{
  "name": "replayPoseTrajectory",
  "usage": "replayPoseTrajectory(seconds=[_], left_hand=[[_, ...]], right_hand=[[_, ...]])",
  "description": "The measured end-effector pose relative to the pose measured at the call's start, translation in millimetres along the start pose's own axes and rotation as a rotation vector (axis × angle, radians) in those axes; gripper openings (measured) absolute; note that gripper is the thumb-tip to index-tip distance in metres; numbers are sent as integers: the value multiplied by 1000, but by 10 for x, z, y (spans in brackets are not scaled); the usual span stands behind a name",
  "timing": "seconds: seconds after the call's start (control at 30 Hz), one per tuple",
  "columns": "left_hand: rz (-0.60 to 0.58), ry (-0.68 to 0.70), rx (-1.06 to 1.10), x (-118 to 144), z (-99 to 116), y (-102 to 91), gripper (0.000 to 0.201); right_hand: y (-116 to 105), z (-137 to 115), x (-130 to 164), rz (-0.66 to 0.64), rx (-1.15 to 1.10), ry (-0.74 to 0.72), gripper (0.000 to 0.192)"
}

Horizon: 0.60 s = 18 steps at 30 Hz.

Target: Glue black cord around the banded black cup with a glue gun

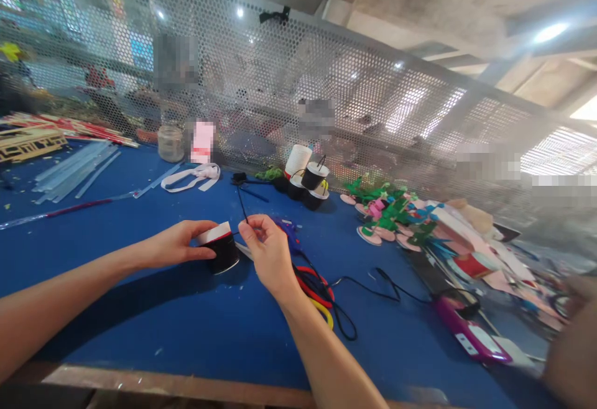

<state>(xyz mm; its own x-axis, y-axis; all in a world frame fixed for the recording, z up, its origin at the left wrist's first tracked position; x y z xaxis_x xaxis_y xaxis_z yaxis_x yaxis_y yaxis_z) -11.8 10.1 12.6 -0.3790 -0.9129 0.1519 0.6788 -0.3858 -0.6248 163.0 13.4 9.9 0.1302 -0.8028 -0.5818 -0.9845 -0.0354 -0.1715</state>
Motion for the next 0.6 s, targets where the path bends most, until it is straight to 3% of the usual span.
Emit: replayPoseTrajectory(seconds=[0.27,0.6], left_hand=[[32,2,-70,-4,7,-22,35],[-18,99,21,61,90,-14,31]], right_hand=[[-15,-1,29,4,27,-14,19],[-45,144,-14,51,72,67,27]])
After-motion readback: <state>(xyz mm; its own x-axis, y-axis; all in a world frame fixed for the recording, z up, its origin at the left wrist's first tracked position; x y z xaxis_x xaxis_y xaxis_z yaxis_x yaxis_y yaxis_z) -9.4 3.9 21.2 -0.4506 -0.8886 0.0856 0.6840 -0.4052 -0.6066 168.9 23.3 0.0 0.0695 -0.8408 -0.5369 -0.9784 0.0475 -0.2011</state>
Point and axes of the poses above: each hand's wrist, its own x-axis away from the middle knuckle, its own y-axis out of the palm, z = x × y, the point moved 1 cm from there along -x, towards the middle knuckle, and after that the axes turned 14 degrees about -y, right-handed, at the moved point
